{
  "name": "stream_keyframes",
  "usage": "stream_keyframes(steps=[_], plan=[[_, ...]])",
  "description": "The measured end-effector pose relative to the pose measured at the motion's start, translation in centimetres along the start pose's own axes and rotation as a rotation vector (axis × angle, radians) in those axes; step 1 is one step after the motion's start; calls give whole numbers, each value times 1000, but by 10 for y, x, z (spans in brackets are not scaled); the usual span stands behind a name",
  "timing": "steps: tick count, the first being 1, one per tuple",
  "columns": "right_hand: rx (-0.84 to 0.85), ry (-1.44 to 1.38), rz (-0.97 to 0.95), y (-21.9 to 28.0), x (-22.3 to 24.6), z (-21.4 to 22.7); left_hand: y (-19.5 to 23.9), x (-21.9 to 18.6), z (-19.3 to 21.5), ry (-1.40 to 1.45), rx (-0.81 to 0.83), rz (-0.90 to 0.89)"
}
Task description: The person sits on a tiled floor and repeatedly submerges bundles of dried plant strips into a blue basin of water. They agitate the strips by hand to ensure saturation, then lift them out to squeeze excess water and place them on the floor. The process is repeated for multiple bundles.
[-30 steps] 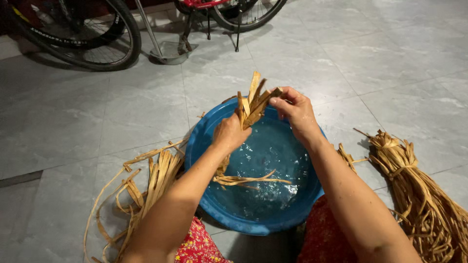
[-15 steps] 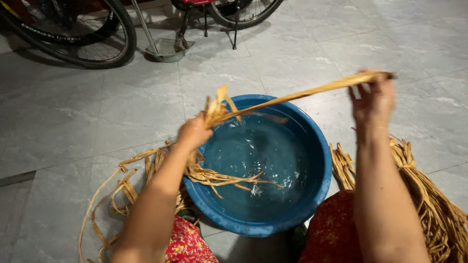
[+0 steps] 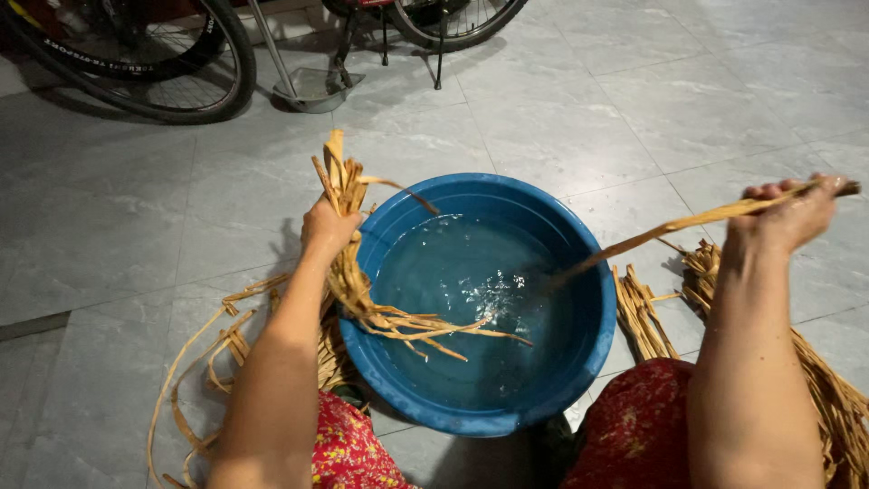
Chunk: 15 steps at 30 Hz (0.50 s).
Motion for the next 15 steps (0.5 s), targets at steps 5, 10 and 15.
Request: stream_keyframes(steps=[5,10,15], plan=[[575,346,-198,144,-39,-62,8,-28,-18,250,-2,-40],[892,1093,-565,306,-114,-58,34,-73,-31,365,-28,-150],[878,908,-950,368,-142,-52,68,-110,-31,431,19,-287]])
Point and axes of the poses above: each hand's wrist, its own y-axis away from the middle knuckle, its own z-axis out of the back of the hand, x = y × z, the point moved 5 cm from there along -y, towards the middle knuckle, and after that the axes turned 12 degrees about -x, right-handed, at the moved point
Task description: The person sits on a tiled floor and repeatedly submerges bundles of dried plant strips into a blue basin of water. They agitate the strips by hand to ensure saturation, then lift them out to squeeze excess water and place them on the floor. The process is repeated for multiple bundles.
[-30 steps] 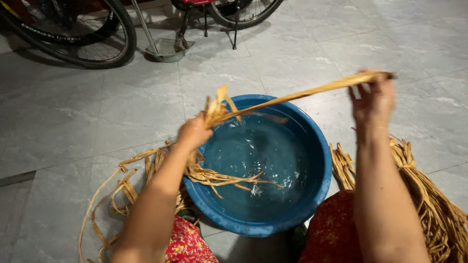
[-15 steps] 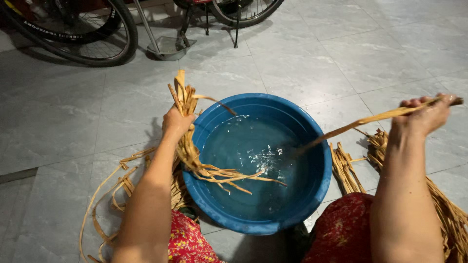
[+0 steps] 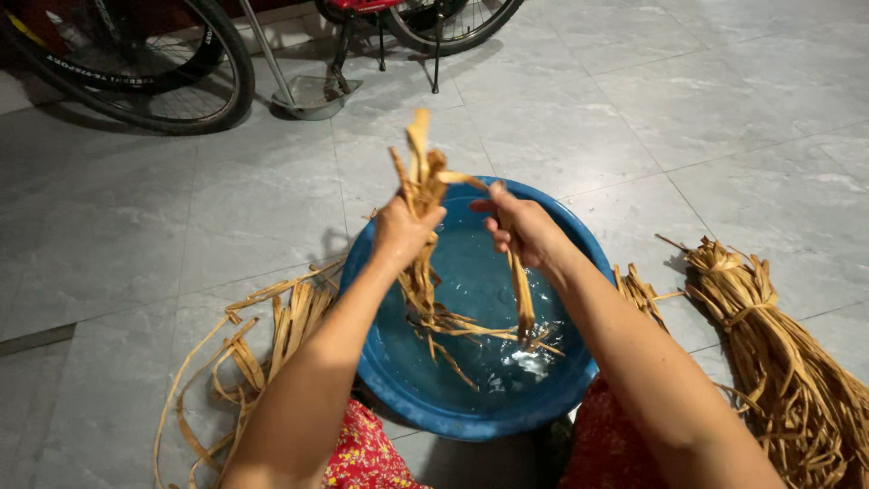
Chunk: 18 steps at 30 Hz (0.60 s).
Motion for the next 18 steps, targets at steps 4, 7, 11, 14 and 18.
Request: stream_keyframes(steps=[4,7,11,14,18], plan=[[-129,-266,157,-24,17,23,19,-21,0,-79,125,-105],[-119,-329,289,-35,33,49,28,-27,2,-165,235,-139],[-233,-342,380,-38,48,85,28,-24,7,-283,249,-185],[-299,-362,472,-33,61,118,23,-9,7,-331,310,-127],[-400,-462,623,-33,78,181,12,17,17,-423,284,-110]])
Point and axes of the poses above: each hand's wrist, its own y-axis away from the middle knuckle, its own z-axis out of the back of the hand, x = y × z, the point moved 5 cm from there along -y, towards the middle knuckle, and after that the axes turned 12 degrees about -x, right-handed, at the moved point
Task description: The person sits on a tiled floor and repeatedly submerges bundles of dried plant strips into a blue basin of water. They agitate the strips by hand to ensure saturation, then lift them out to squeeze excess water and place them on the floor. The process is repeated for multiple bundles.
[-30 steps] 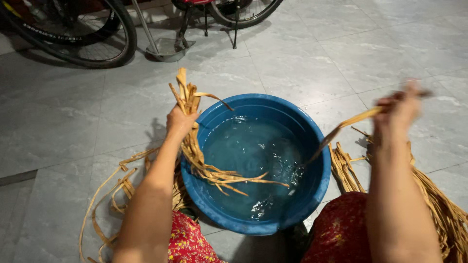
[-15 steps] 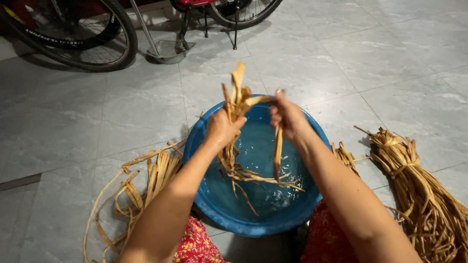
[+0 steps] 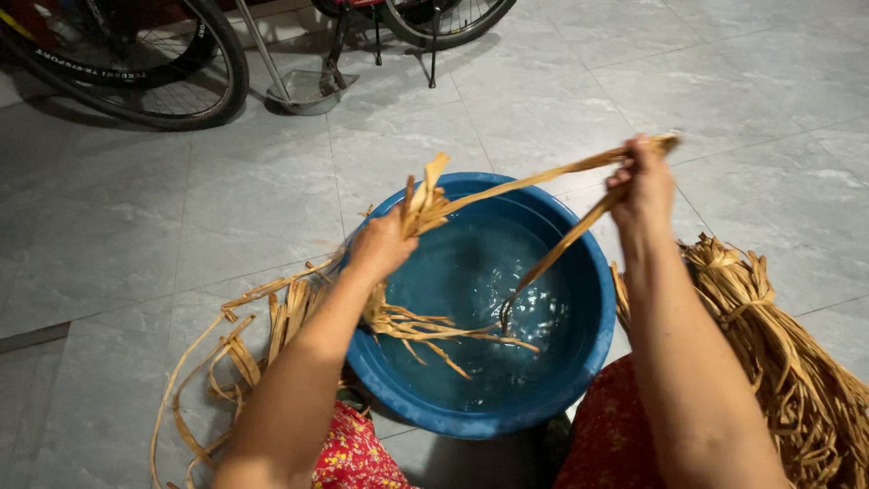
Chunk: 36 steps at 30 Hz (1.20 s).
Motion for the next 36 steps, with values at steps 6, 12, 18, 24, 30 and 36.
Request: stream_keyframes(steps=[6,12,18,24,30,36], plan=[[-292,-251,63,-66,35,96,-8,50,4,-97,0,99],[-350,-332,85,-75,60,138,-13,94,17,-40,-38,301],[-7,238,-103,-27,7,59,-24,59,-2,384,-101,87],[295,385,-455,70,-70,-45,-9,-18,-12,497,11,-23],[375,201,-558,111,-81,-83,20,-63,-13,519,289,-44],[224,-62,-375,69,-57,-73,34,-64,-22,471,401,-134]])
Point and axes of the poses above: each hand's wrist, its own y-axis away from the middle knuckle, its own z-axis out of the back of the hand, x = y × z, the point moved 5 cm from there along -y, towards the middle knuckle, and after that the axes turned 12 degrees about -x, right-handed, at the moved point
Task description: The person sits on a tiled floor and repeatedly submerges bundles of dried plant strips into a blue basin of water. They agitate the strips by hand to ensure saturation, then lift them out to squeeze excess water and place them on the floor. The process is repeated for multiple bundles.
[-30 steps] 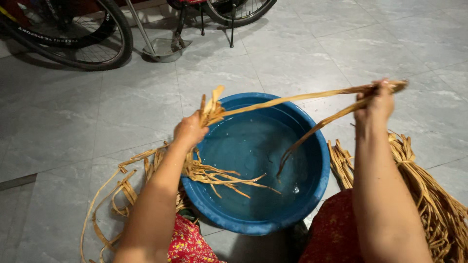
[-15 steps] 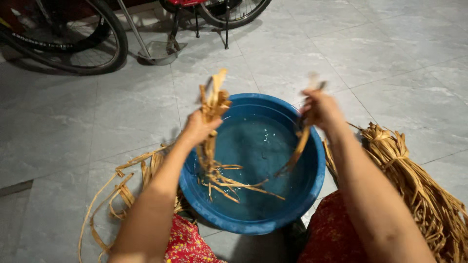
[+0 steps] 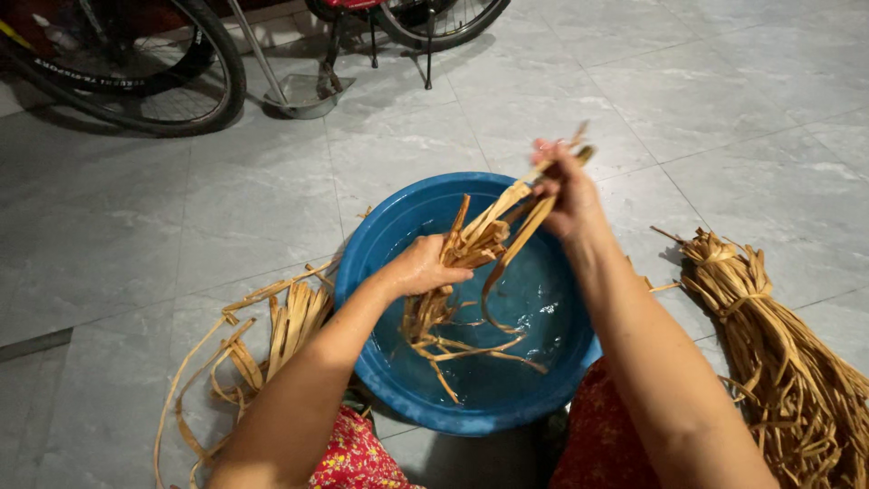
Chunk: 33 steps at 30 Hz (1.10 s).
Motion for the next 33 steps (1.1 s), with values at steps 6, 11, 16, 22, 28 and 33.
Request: stream_keyframes(steps=[6,11,16,22,28,33], plan=[[-52,-76,244,-26,68,62,-7,42,13,-100,-39,-21],[-318,-173,419,-41,134,154,-9,111,50,-200,-115,225],[-394,-288,556,-38,196,238,-6,148,88,-257,-268,272],[-334,104,520,-1,187,195,-8,126,87,-145,-304,332],[-57,695,198,43,63,29,-26,57,22,-157,-124,110],[92,679,30,72,-5,-47,-26,19,-13,-63,-92,-77]])
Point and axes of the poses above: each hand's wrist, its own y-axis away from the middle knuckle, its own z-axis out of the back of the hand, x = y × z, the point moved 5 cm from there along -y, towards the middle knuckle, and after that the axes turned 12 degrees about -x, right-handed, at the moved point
